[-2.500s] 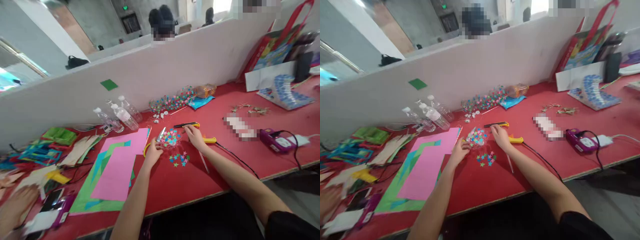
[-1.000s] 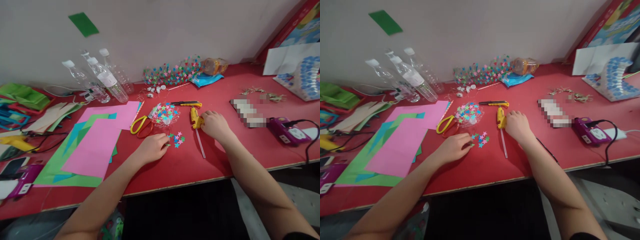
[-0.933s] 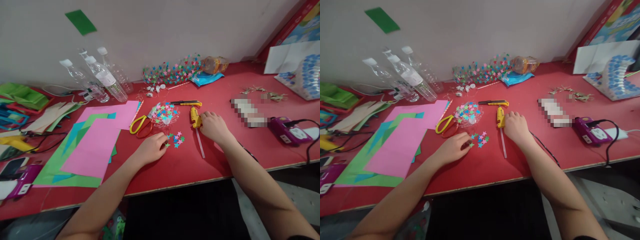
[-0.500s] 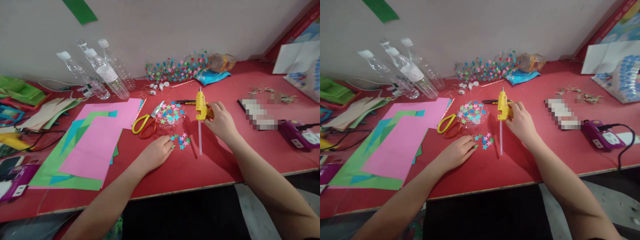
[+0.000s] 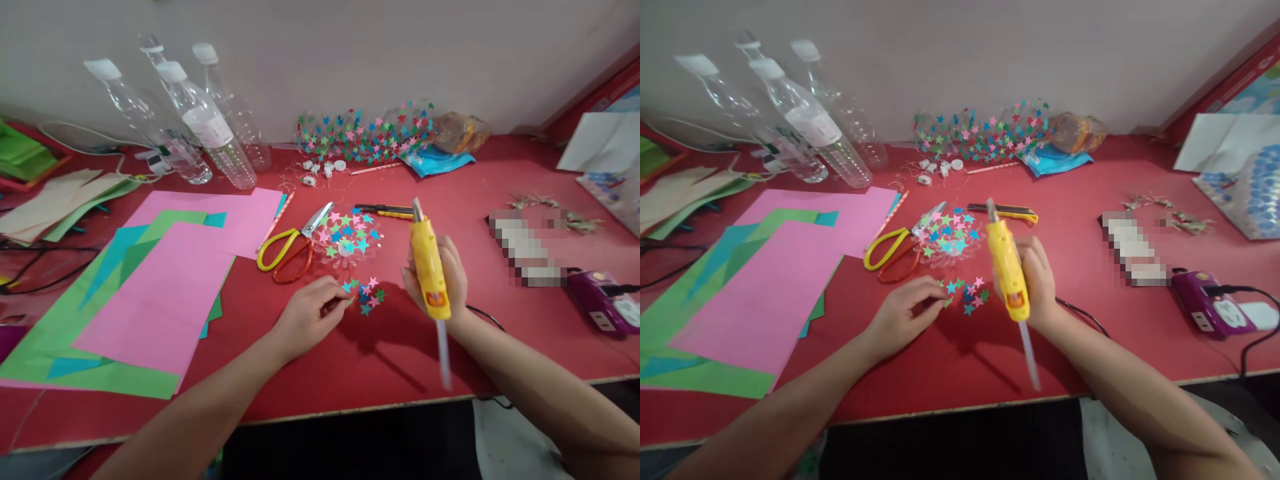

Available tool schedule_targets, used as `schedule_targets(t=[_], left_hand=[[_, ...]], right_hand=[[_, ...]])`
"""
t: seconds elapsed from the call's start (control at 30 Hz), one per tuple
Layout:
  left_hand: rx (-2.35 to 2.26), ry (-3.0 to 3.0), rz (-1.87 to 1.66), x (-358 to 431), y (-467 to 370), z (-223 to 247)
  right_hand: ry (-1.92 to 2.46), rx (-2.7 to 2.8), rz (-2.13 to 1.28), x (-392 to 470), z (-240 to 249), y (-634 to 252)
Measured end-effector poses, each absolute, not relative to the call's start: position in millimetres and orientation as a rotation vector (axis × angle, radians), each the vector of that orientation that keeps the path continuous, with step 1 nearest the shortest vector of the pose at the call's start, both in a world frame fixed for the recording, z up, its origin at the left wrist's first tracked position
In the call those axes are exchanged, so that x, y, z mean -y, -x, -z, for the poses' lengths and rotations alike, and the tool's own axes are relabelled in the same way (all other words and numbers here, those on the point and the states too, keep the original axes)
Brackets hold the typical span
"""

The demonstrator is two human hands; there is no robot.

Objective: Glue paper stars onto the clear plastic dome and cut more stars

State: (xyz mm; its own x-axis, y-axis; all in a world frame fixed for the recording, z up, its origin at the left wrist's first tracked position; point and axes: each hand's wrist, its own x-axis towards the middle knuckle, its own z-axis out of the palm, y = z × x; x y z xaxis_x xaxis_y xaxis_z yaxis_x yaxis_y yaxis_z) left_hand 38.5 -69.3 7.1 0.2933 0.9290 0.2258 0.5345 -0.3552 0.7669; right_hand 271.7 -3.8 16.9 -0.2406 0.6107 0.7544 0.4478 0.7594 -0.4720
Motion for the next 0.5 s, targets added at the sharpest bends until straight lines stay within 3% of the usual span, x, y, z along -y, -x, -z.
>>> schedule_targets(t=[0.23,0.5], left_hand=[[-1.115,-1.127,-0.917,73,-59,-13],[-1.085,-1.189,-1.009,65,-79,-29]], right_hand=[[0.501,2.146,-0.562,20,-14,-265],[0.606,2.138,-0.571,18,-12,-264]])
